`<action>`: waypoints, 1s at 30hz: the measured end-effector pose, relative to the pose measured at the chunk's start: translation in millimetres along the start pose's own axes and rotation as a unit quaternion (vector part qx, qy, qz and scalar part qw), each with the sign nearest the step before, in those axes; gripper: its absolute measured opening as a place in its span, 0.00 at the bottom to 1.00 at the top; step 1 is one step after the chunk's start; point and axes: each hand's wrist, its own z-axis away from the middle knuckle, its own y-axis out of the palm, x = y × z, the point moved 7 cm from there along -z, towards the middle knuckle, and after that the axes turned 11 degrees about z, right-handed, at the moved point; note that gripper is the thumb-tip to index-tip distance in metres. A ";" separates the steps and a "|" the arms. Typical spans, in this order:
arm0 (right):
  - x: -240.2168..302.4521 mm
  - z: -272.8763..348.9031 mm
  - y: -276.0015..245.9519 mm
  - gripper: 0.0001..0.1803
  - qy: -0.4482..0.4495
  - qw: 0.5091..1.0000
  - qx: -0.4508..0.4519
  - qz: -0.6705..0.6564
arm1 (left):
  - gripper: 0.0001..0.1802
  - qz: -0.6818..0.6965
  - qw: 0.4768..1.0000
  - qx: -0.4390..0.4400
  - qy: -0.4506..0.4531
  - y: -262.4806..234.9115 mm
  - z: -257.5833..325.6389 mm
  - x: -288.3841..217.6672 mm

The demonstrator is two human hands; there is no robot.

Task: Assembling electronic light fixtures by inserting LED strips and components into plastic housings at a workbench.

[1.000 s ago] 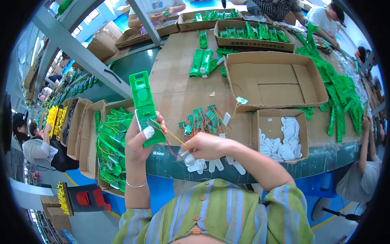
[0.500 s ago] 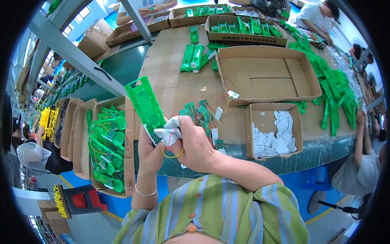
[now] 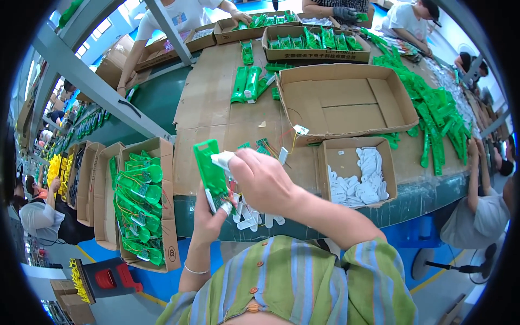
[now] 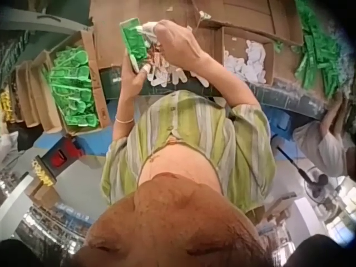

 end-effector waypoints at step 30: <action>-35.5 19.8 48.5 0.21 0.284 0.800 0.164 -0.502 | 0.43 0.220 0.965 0.070 -0.124 20.8 36.8 7.1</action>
